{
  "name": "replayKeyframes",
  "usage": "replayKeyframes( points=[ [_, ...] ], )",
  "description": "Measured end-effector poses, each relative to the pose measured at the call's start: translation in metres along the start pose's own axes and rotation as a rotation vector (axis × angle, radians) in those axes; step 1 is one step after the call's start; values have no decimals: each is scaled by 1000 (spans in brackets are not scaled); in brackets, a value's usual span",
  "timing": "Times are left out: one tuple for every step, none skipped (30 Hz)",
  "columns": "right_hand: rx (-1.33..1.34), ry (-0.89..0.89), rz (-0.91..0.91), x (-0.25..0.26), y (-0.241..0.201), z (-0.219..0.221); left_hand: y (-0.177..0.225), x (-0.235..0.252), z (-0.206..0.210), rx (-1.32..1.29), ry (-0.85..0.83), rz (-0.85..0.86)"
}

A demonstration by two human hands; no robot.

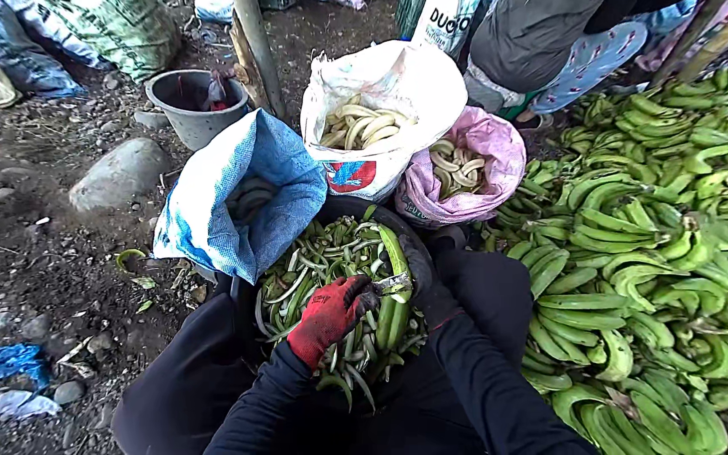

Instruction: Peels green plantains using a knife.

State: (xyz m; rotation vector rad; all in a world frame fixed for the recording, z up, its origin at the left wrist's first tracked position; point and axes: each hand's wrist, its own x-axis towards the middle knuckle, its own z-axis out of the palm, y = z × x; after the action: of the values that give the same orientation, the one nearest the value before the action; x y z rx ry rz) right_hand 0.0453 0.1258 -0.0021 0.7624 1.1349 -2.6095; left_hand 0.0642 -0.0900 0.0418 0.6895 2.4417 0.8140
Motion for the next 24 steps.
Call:
replayKeyframes(
  points=[
    [2,11,29,-2,2,5,-2,3,2,7,16,-14],
    [-2,31,39,-6,4,11,-4,6,4,13,35,-43],
    [-18,60,35,-11,8,19,-6,8,5,24,69,-88],
    [-58,83,19,-17,14,27,-8,11,6,44,120,-148],
    [-104,82,9,-22,21,33,-12,15,8,79,203,-217],
    [-143,71,16,-28,31,37,-17,20,8,114,289,-300],
    [-175,65,40,-33,41,42,-24,25,7,137,376,-379],
    [-191,37,68,-37,51,43,-31,29,3,139,440,-449],
    [-204,-3,92,-39,59,40,-38,32,-2,111,477,-490],
    [-208,-15,104,-38,65,37,-42,31,-6,64,490,-492],
    [-227,-10,95,-36,66,33,-43,27,-8,11,477,-455],
    [-265,10,72,-31,63,29,-42,20,-8,-49,443,-386],
    [-306,40,28,-24,58,24,-39,13,-6,-125,387,-305],
    [-330,75,-33,-15,52,20,-34,6,-3,-206,321,-225],
    [-339,101,-93,-8,44,16,-29,0,1,-279,247,-152],
    [-345,119,-147,-4,34,15,-24,-6,5,-330,181,-90],
    [-333,128,-187,-1,25,16,-19,-11,8,-355,140,-39],
    [-276,125,-207,4,18,16,-15,-14,11,-361,120,-3],
    [-208,88,-201,8,14,15,-12,-15,13,-341,122,-1],
    [-140,47,-171,9,13,17,-10,-14,13,-283,145,-28],
    [-91,-8,-122,8,16,19,-10,-10,12,-190,184,-79],
    [-75,-49,-57,3,22,22,-11,-3,11,-90,241,-144],
    [-90,-68,33,-6,30,26,-15,5,9,4,316,-214],
    [-120,-103,120,-14,39,29,-20,12,7,76,402,-273]
  ],
)
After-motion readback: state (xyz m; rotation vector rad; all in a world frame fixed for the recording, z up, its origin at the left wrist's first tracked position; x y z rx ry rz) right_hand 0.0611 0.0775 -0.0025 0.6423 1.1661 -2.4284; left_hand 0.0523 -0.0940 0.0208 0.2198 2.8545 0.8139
